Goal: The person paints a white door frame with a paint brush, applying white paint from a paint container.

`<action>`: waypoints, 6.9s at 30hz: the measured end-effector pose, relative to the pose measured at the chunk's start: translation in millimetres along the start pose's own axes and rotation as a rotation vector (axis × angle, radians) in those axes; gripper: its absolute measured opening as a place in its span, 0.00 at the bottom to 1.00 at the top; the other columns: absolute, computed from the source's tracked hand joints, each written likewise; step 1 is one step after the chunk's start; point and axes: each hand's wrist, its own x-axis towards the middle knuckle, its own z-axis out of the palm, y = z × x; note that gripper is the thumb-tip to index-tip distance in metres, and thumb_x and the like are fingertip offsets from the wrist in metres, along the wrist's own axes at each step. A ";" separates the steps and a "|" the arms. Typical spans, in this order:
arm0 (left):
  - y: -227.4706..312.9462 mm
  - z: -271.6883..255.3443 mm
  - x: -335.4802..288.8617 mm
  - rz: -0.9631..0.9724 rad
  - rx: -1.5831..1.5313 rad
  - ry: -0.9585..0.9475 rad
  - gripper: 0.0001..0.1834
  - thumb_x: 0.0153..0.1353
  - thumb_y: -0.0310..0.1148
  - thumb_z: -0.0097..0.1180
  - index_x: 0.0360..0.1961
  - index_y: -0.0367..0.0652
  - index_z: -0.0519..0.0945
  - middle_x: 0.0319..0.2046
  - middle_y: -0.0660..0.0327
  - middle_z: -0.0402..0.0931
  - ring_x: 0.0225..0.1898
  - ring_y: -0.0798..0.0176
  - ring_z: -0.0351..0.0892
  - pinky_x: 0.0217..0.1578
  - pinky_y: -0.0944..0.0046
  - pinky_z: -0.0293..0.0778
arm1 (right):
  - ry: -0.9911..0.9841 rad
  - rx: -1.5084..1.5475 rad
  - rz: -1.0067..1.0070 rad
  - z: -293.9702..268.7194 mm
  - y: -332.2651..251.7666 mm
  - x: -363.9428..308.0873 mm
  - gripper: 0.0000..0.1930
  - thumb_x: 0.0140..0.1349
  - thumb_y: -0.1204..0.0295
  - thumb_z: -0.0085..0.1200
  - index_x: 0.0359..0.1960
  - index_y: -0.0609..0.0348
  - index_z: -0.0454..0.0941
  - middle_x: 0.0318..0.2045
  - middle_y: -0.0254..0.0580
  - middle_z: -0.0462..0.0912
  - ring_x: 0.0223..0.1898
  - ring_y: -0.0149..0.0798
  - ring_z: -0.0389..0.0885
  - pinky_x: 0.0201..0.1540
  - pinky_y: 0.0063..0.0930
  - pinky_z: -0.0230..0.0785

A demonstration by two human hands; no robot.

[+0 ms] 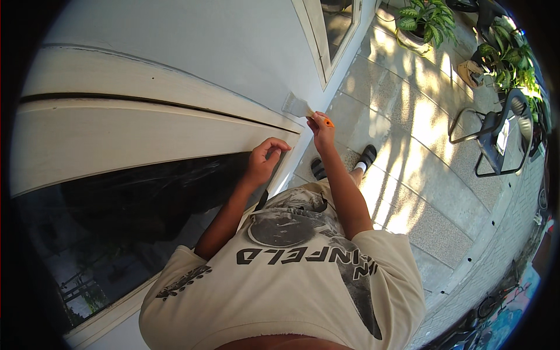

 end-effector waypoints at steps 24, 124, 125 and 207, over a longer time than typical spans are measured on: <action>-2.4 -1.7 -5.6 0.004 -0.018 -0.025 0.08 0.64 0.17 0.42 0.41 0.35 0.74 0.42 0.56 0.76 0.48 0.64 0.76 0.55 0.64 0.68 | -0.129 0.058 -0.079 49.1 -19.0 -47.6 0.10 0.62 0.73 0.58 0.44 0.60 0.75 0.39 0.44 0.82 0.41 0.43 0.84 0.42 0.29 0.77; -5.0 -0.3 -12.2 0.056 -0.057 0.035 0.09 0.64 0.18 0.42 0.40 0.36 0.74 0.41 0.56 0.77 0.47 0.64 0.76 0.55 0.63 0.68 | -0.031 -0.451 -0.531 182.7 -91.8 -98.0 0.06 0.59 0.75 0.59 0.31 0.66 0.77 0.24 0.42 0.80 0.26 0.31 0.81 0.30 0.23 0.74; -6.8 -0.2 -13.0 0.066 -0.056 0.035 0.09 0.64 0.18 0.42 0.40 0.35 0.74 0.40 0.57 0.78 0.47 0.65 0.77 0.54 0.64 0.69 | -0.108 -0.290 -0.533 196.3 -107.0 -111.3 0.06 0.60 0.75 0.59 0.33 0.66 0.76 0.27 0.44 0.81 0.27 0.33 0.82 0.33 0.25 0.76; -16.4 2.9 -9.9 -0.042 0.008 -0.017 0.09 0.62 0.18 0.43 0.39 0.35 0.75 0.39 0.58 0.78 0.46 0.65 0.77 0.53 0.65 0.69 | 0.355 -0.383 -0.290 -31.9 41.0 0.7 0.08 0.60 0.74 0.60 0.37 0.67 0.79 0.31 0.42 0.81 0.33 0.35 0.84 0.38 0.25 0.80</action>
